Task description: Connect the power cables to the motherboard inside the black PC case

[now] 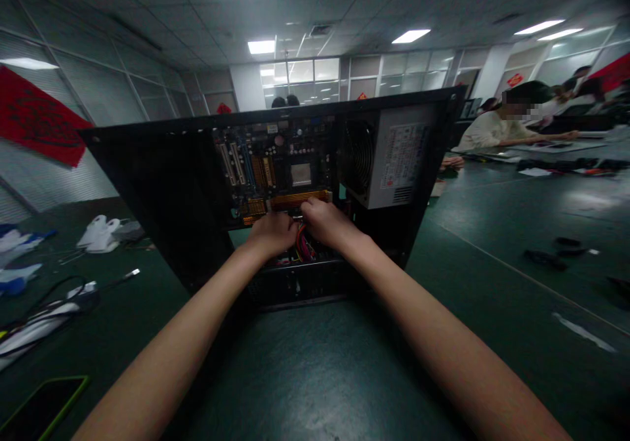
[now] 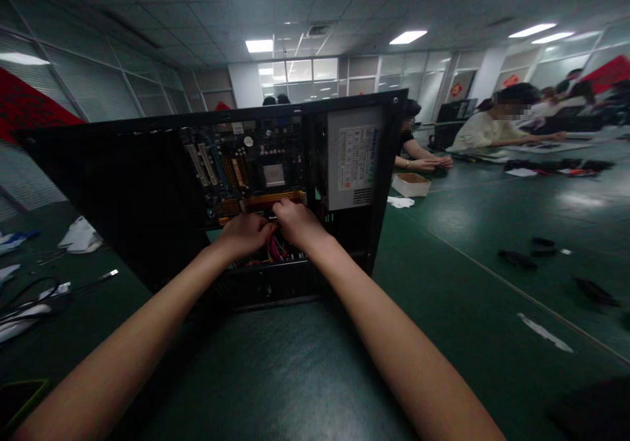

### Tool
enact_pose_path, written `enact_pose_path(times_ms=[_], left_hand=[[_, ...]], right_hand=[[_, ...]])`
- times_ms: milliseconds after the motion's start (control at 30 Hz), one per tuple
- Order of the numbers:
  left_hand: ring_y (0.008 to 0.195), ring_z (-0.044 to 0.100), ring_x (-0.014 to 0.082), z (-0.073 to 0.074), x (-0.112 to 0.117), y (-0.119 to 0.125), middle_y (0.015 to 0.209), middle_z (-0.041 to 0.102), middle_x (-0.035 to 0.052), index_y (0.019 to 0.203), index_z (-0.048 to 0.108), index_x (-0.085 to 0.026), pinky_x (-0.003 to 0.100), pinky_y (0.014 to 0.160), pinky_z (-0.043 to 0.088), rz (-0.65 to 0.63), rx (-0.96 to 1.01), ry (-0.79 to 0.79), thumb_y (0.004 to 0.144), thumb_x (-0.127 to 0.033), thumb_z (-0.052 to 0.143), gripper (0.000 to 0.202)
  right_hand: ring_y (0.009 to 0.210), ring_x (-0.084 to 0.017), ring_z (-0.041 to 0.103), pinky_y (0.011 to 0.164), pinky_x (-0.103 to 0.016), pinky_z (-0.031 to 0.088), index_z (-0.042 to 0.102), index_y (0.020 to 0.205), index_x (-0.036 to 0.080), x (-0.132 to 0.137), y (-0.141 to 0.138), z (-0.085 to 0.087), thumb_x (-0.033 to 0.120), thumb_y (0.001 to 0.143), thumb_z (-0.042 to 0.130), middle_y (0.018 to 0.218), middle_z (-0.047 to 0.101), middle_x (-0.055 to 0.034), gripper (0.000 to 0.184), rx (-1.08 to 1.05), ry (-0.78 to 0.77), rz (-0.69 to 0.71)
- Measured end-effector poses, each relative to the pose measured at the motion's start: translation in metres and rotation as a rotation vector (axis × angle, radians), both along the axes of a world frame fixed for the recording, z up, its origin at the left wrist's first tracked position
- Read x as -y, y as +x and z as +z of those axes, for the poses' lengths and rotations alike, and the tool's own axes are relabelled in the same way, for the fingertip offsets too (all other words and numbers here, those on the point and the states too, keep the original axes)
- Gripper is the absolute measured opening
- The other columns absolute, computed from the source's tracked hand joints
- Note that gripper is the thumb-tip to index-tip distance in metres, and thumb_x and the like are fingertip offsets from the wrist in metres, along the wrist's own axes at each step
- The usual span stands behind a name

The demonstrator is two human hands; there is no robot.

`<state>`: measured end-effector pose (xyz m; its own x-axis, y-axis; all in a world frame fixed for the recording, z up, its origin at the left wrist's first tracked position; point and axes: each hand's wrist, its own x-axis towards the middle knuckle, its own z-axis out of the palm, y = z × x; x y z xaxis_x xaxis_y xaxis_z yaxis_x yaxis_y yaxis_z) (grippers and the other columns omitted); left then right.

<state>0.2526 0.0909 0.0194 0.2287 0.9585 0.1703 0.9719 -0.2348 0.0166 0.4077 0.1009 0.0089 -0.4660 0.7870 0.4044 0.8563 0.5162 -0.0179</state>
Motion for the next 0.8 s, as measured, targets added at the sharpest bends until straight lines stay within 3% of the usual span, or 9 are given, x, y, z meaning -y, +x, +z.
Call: enact_pose_path(times_ms=[367,567,800], left_hand=[[0.097,0.070,0.0309,-0.003,-0.003,-0.002,0.102,0.075,0.0116,0.100,0.077,-0.024,0.039,0.082,0.053,0.031,0.058,0.026,0.093,-0.048,0.038,0.046],[0.095,0.071,0.0303,-0.002,-0.001,-0.002,0.098,0.075,0.0098,0.096,0.076,-0.025,0.038,0.080,0.054,0.013,0.029,0.024,0.091,-0.048,0.041,0.042],[0.093,0.071,0.0294,0.000,0.004,0.000,0.100,0.075,0.0117,0.096,0.074,-0.021,0.038,0.080,0.054,-0.005,-0.021,0.032,0.092,-0.038,0.039,0.040]], right_hand=[[0.098,-0.026,0.067,0.077,-0.033,0.050,0.056,0.117,0.014,-0.005,0.001,-0.004,0.012,0.097,0.042,0.121,0.058,-0.0167,0.025,0.129,0.034,0.019],[0.105,-0.026,0.064,0.082,-0.033,0.047,0.059,0.113,0.012,-0.023,0.009,-0.006,0.007,0.095,0.044,0.119,0.058,-0.0155,0.024,0.259,0.081,0.171],[0.100,-0.024,0.064,0.080,-0.031,0.045,0.059,0.112,0.011,-0.027,0.011,-0.010,0.008,0.094,0.046,0.115,0.061,-0.0136,0.023,0.131,0.072,0.137]])
